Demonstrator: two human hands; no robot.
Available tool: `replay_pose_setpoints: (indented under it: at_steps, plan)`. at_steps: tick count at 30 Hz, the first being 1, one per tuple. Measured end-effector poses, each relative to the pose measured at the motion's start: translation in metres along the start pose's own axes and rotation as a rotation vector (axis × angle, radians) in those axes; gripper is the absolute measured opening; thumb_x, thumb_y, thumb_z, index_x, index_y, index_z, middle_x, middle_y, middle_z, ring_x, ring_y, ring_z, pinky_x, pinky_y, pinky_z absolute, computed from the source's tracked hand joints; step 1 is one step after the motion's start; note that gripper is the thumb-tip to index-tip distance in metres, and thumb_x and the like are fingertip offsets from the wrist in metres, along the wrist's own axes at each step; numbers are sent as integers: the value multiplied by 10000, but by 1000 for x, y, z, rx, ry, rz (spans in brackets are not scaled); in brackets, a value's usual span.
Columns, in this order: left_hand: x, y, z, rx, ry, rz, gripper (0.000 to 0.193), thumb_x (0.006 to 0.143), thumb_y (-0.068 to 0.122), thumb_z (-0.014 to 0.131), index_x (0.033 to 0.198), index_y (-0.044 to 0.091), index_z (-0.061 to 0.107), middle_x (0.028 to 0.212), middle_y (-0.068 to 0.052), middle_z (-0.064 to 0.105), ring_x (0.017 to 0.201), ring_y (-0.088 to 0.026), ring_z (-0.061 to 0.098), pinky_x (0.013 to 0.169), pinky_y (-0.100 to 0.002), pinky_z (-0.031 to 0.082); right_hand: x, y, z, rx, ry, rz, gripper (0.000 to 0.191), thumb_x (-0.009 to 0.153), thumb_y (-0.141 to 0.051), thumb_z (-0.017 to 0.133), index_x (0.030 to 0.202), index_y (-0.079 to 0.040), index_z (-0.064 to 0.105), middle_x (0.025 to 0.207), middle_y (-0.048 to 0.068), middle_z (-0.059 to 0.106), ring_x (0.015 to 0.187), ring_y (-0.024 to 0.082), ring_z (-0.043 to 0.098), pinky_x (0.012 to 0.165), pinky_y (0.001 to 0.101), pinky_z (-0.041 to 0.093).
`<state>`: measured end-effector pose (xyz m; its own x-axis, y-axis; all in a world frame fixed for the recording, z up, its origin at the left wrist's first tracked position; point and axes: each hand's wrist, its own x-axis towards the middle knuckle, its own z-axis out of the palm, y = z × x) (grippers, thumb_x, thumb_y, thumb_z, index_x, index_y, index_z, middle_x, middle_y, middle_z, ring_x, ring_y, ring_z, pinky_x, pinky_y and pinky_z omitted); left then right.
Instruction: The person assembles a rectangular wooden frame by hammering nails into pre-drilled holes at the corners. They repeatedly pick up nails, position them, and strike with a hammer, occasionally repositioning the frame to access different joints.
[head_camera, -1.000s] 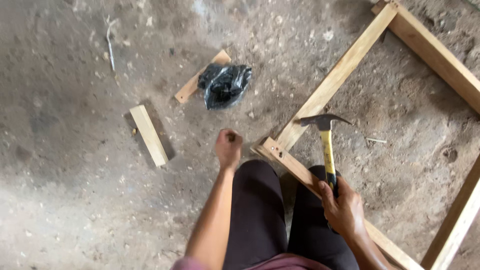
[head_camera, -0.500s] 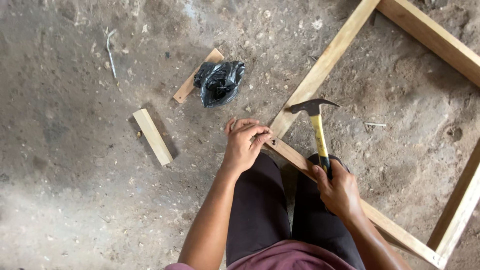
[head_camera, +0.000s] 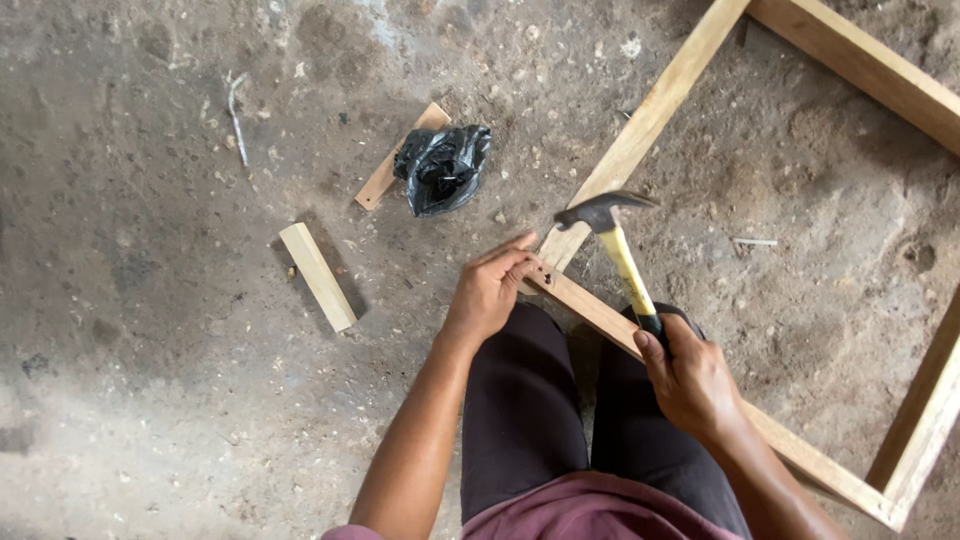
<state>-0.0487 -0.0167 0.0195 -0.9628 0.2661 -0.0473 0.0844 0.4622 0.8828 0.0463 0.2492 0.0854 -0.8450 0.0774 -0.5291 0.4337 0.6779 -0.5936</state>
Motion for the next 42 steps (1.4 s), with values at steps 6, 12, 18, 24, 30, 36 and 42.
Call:
replay_pose_setpoints:
  at_steps: [6,12,18,24,30,36,42]
  plan:
    - [-2,9,2,-79,0,-7,193,1017,99,620,1144,-21,701,1316,-143,701,1070,-255,772,890,-320,644,-12,-21,-15,-138,3,-57,320,961,-369,607,1069,-68,624,566,191,641,506,369,672,487,502,509]
    - [-5,5,1,58,30,125,138,1010,95,661,1087,-9,711,1293,-123,706,1133,-269,731,920,-345,638,-36,-30,-31,-266,55,-169,351,962,-408,632,1041,-68,611,497,161,608,394,321,611,389,473,453]
    - [-8,-7,8,108,54,158,98,1011,77,662,1056,15,723,1267,-79,736,1230,-290,701,988,-351,623,-45,-33,-27,-323,41,-123,263,963,-319,637,946,-62,582,493,70,562,310,234,519,298,416,395]
    - [-10,-9,9,36,64,164,100,1003,46,665,1074,-8,709,1288,-99,722,1225,-275,701,1004,-337,618,-58,-39,-36,-164,313,-337,283,1009,-311,583,967,-33,548,617,81,554,393,171,509,319,346,398]
    - [-7,-9,10,57,85,175,104,989,42,671,1070,-1,720,1272,-113,727,1182,-258,717,963,-312,636,-46,-21,-19,-383,-29,-27,276,1037,-331,567,948,-70,552,566,65,605,356,204,550,316,375,443]
    - [-13,-11,15,-41,-15,-117,208,990,27,614,1176,31,706,1275,-104,727,1020,-227,756,834,-309,652,-53,-20,-10,-300,136,-204,265,978,-287,649,916,-65,517,583,111,568,428,276,559,351,413,429]
    - [-11,-18,13,12,67,174,109,1014,43,664,1105,20,720,1314,-124,716,1277,-292,670,1034,-364,609,-40,-7,-3,-166,268,-215,240,977,-278,625,898,-83,508,605,134,551,397,305,549,375,455,436]
